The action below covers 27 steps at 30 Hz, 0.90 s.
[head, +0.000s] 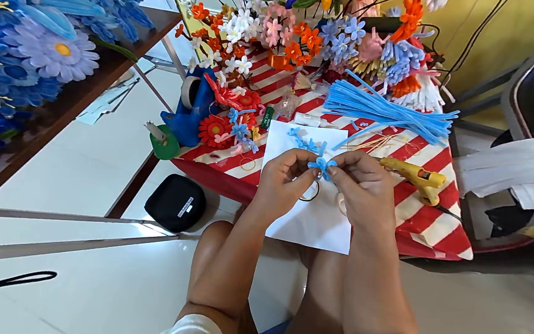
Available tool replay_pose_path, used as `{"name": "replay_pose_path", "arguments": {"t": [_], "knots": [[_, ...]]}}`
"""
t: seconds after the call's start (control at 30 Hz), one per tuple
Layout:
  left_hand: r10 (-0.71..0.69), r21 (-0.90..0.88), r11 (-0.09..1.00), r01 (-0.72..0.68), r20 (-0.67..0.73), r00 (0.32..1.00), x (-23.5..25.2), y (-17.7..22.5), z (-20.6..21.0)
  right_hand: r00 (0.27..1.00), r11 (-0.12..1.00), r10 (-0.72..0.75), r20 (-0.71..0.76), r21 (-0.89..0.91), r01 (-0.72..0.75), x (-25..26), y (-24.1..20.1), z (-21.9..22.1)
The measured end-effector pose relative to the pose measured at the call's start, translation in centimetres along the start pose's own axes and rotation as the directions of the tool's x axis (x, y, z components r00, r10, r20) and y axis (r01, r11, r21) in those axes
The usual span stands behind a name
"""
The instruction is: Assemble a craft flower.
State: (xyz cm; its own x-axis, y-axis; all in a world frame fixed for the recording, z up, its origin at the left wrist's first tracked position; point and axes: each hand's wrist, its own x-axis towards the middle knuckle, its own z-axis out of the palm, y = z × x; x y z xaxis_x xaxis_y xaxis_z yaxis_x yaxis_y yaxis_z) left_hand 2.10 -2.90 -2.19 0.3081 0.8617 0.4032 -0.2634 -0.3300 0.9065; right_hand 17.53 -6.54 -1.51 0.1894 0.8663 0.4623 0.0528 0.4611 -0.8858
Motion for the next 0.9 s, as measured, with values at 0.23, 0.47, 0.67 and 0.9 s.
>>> {"name": "replay_pose_path", "arguments": {"t": [0.23,0.47,0.67,0.9], "knots": [[-0.019,-0.023,1.000,0.017,-0.060,0.998,-0.1,0.3,0.5,0.998,0.997,-0.052,0.023,-0.059,0.053,-0.1,-0.1,0.1],[-0.006,0.006,1.000,0.006,-0.088,0.996,-0.1,0.3,0.6,0.991,0.976,-0.118,0.055,-0.180,0.126,-0.1,0.0,-0.2],[-0.006,0.012,1.000,0.007,-0.095,0.996,0.0,0.2,0.5,0.976,0.910,-0.209,0.061,-0.354,0.217,-0.3,-0.2,0.0],[-0.068,0.030,0.997,0.073,-0.147,0.987,0.0,1.6,0.9,0.962,0.839,-0.262,0.076,-0.474,0.266,-0.7,-0.4,0.5]]}}
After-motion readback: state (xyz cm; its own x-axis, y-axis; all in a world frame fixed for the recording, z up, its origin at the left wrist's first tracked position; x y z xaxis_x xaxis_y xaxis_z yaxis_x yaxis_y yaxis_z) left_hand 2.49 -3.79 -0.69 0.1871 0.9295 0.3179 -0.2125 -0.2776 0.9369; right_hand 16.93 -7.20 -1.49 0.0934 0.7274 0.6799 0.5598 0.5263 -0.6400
